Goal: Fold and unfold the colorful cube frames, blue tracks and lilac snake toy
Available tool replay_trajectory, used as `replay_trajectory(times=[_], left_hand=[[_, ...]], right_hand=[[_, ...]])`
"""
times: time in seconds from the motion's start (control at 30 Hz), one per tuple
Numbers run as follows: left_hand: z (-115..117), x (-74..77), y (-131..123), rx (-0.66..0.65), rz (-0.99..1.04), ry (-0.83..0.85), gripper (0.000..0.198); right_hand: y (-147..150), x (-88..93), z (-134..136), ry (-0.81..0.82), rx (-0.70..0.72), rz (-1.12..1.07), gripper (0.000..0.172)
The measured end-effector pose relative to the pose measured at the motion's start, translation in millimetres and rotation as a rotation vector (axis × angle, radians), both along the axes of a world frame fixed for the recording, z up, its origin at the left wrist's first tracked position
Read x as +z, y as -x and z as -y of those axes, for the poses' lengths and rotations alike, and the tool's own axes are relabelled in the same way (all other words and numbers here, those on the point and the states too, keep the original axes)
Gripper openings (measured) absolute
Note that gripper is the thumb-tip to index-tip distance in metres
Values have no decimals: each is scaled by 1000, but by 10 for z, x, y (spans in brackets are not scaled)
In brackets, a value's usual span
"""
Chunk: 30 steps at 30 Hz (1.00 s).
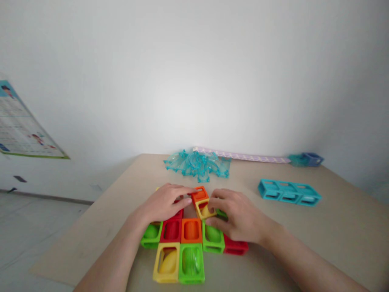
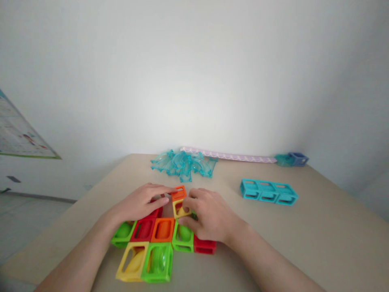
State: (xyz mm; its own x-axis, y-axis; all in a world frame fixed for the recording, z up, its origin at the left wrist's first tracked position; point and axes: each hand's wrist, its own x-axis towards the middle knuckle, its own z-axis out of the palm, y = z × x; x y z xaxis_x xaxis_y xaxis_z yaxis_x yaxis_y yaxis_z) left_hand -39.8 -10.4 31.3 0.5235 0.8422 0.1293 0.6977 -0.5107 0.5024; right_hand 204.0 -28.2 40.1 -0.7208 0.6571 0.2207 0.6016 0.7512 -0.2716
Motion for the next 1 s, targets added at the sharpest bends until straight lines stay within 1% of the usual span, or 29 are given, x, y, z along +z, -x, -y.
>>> replay_trajectory(times=[0.2, 0.43, 0.73, 1.0], left_hand=[[-10, -25, 35, -29, -48, -37, 39], [-2, 8, 23, -14, -93, -38, 33], [19, 31, -4, 10, -82, -16, 24], [14, 32, -14, 20, -15, -2, 20]], right_hand=[[6, -16, 4, -5, 11, 3, 17], [16, -32, 15, 10, 34, -16, 11], [31, -12, 9, 21, 38, -28, 10], [42, -15, -5, 6, 63, -53, 11]])
